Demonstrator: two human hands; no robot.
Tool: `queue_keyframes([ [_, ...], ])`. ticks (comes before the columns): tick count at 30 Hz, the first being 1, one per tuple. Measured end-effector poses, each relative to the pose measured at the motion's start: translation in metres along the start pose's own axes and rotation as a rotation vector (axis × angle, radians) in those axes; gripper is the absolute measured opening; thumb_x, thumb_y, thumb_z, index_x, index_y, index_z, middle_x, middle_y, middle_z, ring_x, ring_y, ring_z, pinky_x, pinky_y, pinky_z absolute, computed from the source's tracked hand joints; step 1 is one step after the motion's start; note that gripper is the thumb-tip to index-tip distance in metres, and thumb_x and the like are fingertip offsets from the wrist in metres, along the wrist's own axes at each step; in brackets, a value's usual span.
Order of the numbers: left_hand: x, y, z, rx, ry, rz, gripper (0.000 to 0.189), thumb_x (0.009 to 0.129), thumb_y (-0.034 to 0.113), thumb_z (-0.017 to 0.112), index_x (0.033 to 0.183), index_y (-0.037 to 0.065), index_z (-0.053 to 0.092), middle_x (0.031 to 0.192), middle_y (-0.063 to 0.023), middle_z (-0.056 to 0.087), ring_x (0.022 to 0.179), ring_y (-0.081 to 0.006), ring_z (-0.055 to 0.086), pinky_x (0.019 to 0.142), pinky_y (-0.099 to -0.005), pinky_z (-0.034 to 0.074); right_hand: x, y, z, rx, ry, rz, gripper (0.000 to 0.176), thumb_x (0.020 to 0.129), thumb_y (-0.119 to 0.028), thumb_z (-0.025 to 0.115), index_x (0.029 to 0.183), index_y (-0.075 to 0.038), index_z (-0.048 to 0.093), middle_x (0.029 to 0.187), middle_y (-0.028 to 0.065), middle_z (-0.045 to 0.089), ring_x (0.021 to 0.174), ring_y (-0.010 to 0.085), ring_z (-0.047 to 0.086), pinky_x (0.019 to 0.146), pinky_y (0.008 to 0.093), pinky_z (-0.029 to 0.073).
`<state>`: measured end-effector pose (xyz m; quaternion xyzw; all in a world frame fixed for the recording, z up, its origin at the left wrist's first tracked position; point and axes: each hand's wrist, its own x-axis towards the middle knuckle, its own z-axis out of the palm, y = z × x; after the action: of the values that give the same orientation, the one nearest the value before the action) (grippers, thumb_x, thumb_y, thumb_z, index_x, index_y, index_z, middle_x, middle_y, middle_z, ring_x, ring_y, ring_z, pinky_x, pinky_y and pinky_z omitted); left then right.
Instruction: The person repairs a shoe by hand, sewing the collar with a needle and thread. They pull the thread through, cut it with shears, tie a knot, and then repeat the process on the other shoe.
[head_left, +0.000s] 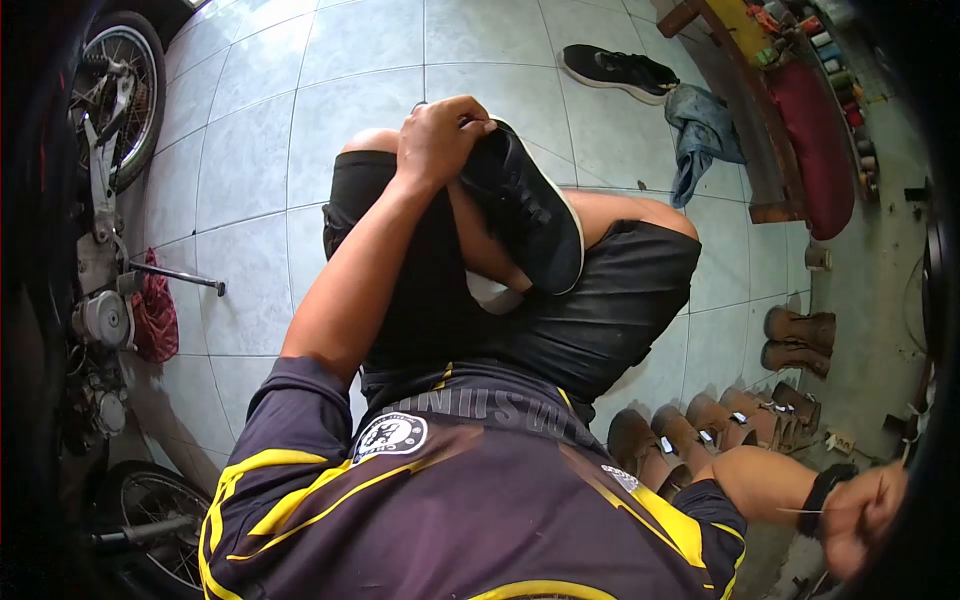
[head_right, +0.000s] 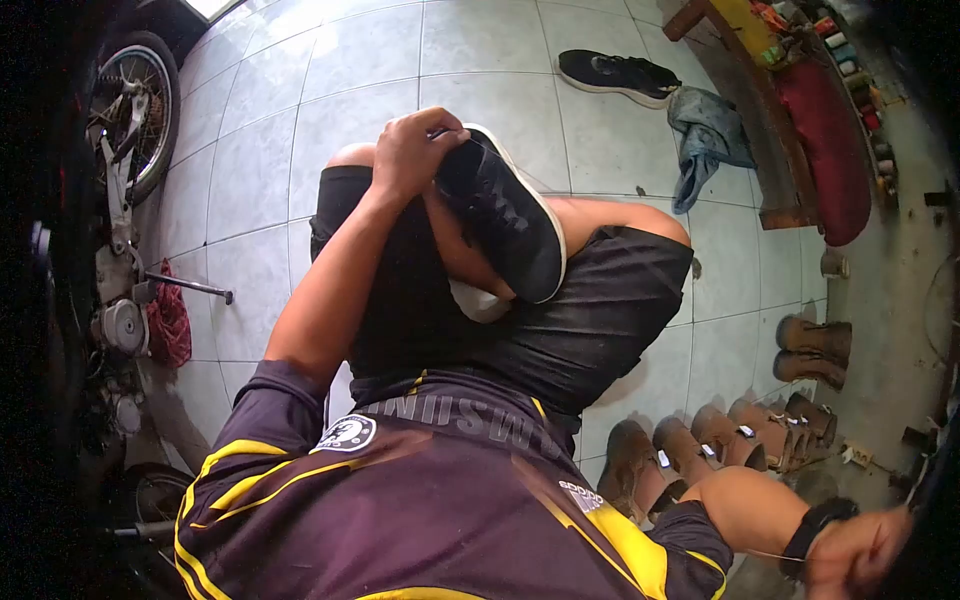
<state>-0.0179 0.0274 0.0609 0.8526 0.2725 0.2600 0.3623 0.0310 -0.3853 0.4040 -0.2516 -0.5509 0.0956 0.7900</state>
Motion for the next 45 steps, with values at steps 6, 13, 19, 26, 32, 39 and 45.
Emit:
queue_keyframes([
  [6,0.010,-0.018,0.025,-0.409,-0.104,-0.148,0.020,0.085,0.023,0.082,0.094,0.006,0.078,0.080,-0.0057,0.075,0.073,-0.0118,0.069,0.069,-0.0277,0.053,0.025,-0.017,-0.109,-0.350,0.219,0.222,0.015,0.109,-0.021,0.051,0.102,-0.009,0.053,0.070,-0.0049,0.024,0.056,0.0075,0.016,0.050,0.0256,0.016],
  [13,0.011,0.016,0.033,-0.468,0.090,-0.072,0.014,0.083,0.015,0.082,0.089,0.003,0.078,0.082,-0.0064,0.075,0.072,-0.0126,0.068,0.068,-0.0266,0.052,-0.026,0.062,-0.282,-0.685,0.675,0.661,0.017,0.105,-0.012,0.058,0.119,-0.003,0.062,0.080,-0.0042,0.043,0.063,0.0073,0.034,0.057,0.0240,0.028],
  [19,0.016,0.014,0.027,-0.453,0.133,0.154,0.013,0.077,0.006,0.086,0.086,0.001,0.078,0.086,-0.0066,0.076,0.084,-0.0170,0.069,0.075,-0.0294,0.052,-0.108,0.252,-0.320,-1.452,-0.278,0.845,0.028,0.094,-0.019,0.069,0.116,-0.003,0.071,0.106,0.0091,0.072,0.101,0.0231,0.068,0.085,0.0337,0.050],
  [26,0.022,0.008,0.031,-0.515,0.019,0.036,0.015,0.076,0.005,0.087,0.086,0.000,0.077,0.089,-0.0092,0.073,0.086,-0.0189,0.068,0.078,-0.0304,0.053,-0.079,0.380,-0.166,-0.680,-0.384,0.823,0.039,0.089,-0.014,0.076,0.124,-0.001,0.070,0.124,0.0172,0.069,0.109,0.0301,0.068,0.095,0.0365,0.053],
  [32,0.024,-0.008,0.034,-0.564,-0.053,-0.025,0.021,0.076,0.005,0.088,0.093,0.001,0.077,0.093,-0.0084,0.073,0.091,-0.0191,0.068,0.082,-0.0312,0.054,-0.104,0.443,-0.154,-0.490,-0.295,0.795,0.019,0.086,-0.011,0.081,0.104,-0.004,0.079,0.104,0.0096,0.075,0.090,0.0197,0.071,0.078,0.0304,0.055],
  [39,0.018,-0.017,0.036,-0.784,-0.169,-0.214,0.056,0.077,-0.008,0.082,0.128,-0.002,0.060,0.112,-0.0104,0.070,0.108,-0.0202,0.067,0.099,-0.0318,0.053,-0.117,0.459,-0.161,-0.275,-0.064,0.956,0.010,0.086,-0.006,0.081,0.095,-0.002,0.079,0.096,0.0049,0.076,0.085,0.0107,0.069,0.070,0.0256,0.053],
  [45,0.017,-0.018,0.041,-0.783,-0.128,-0.203,0.035,0.083,-0.009,0.077,0.116,-0.003,0.068,0.113,-0.0105,0.073,0.107,-0.0185,0.068,0.098,-0.0307,0.054,-0.102,0.460,-0.161,-0.531,-0.237,0.717,0.008,0.089,-0.004,0.077,0.097,-0.003,0.076,0.091,0.0049,0.076,0.081,0.0124,0.070,0.072,0.0267,0.053],
])
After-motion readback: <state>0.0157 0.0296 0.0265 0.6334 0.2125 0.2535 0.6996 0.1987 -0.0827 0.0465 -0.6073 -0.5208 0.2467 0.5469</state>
